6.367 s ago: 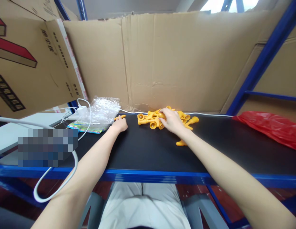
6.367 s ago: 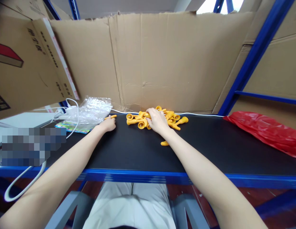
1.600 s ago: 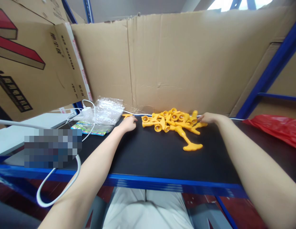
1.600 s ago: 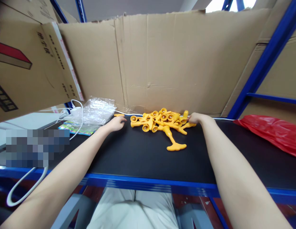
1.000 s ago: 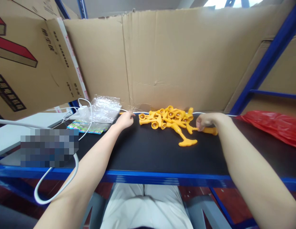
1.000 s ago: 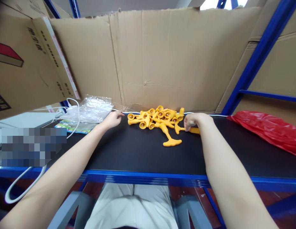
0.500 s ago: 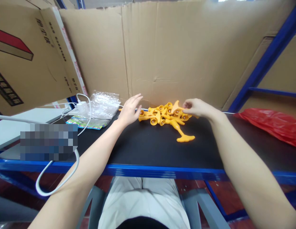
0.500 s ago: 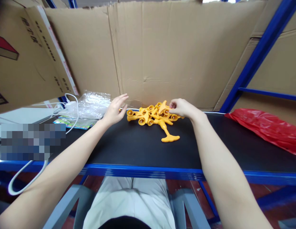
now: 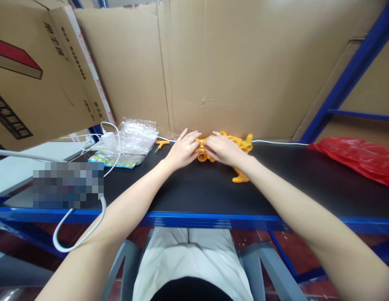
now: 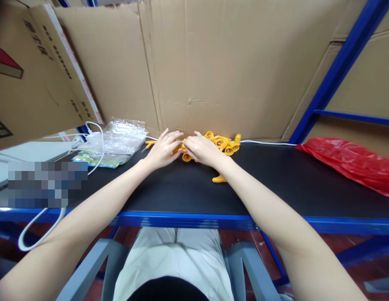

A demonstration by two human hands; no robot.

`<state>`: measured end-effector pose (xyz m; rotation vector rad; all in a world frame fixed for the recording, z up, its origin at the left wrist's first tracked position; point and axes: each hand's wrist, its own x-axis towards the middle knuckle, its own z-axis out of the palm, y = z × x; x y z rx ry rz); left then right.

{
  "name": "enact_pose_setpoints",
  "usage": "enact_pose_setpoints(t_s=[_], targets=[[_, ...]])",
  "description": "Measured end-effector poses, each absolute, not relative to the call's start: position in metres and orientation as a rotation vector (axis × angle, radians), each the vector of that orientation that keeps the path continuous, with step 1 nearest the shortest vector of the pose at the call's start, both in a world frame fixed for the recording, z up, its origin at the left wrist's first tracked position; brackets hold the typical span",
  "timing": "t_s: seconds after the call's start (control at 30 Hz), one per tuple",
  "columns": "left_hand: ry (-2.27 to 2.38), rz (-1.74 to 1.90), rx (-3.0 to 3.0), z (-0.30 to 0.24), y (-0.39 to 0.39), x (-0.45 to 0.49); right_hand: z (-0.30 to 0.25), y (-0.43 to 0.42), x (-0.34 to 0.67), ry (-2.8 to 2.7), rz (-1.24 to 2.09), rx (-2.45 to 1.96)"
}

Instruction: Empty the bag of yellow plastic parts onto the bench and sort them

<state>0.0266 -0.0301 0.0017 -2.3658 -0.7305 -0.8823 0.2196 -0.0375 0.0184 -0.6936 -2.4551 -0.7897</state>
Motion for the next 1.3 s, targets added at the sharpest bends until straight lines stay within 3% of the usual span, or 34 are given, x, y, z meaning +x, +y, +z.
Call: enact_pose_setpoints(t_s=[0.43, 1.3], targets=[[-0.772, -0.753, -2.258, 0.007, -0.033, 0.023, 0.018, -0.037, 0.223, -2.435, -0.701, -0.981], [-0.825, -0.875, -2.383, 0.008, -0.035, 0.024, 0.025, -0.045, 0.218, -2.41, -0.852, -0.88]])
